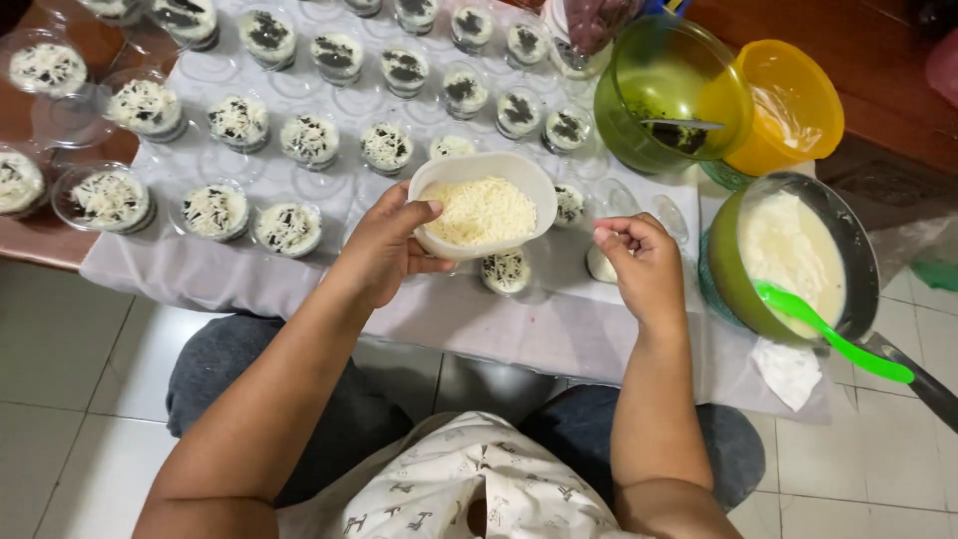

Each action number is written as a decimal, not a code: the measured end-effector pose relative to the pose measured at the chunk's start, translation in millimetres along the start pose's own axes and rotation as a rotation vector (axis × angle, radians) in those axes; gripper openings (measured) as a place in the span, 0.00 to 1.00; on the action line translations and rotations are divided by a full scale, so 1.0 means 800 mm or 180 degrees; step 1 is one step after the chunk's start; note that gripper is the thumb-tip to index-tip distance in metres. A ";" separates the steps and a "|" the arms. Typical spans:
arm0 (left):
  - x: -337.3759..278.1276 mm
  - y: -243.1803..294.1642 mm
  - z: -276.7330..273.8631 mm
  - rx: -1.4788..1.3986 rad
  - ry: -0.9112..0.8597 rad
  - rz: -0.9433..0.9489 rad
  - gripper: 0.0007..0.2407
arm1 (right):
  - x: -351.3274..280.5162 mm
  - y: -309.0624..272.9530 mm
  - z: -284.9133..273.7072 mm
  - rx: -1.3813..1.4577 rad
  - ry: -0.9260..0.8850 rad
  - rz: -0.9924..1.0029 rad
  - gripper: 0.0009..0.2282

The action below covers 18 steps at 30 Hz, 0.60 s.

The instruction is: Sprinkle grated cheese onto small dessert cups

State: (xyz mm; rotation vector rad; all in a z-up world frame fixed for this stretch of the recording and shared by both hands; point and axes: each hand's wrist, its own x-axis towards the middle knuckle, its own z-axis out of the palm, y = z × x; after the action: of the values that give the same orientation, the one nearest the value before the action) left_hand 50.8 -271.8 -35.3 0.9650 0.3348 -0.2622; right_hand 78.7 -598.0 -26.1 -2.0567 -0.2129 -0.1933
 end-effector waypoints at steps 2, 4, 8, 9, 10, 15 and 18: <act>0.010 0.001 0.012 0.0075 -0.0009 0.0030 0.28 | 0.000 -0.002 -0.016 -0.0142 0.0077 -0.0029 0.06; 0.022 -0.002 0.017 0.0148 -0.0015 0.0036 0.28 | -0.004 0.004 -0.030 -0.0289 0.0150 -0.0032 0.06; 0.048 -0.002 0.018 0.0048 -0.0032 0.0174 0.27 | -0.010 0.008 -0.040 -0.0307 0.0322 0.0029 0.06; 0.052 -0.002 0.017 -0.0033 -0.0054 0.0205 0.27 | -0.012 0.004 -0.039 -0.0260 0.0348 0.0050 0.06; 0.051 -0.001 0.019 -0.0021 -0.0051 0.0188 0.27 | -0.011 0.004 -0.037 -0.0254 0.0352 0.0069 0.06; 0.038 0.006 0.018 -0.0160 -0.0095 0.0290 0.27 | -0.004 -0.001 -0.015 -0.0497 0.0274 -0.0121 0.05; 0.031 0.002 0.014 -0.0125 -0.0079 0.0286 0.27 | -0.003 0.003 -0.004 -0.0573 0.0210 -0.0174 0.05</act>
State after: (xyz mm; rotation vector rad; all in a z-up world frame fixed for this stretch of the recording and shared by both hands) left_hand 76.1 -281.5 -37.9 0.9348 0.2724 -0.1848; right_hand 76.5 -601.9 -27.3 -2.2204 -0.2177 -0.3236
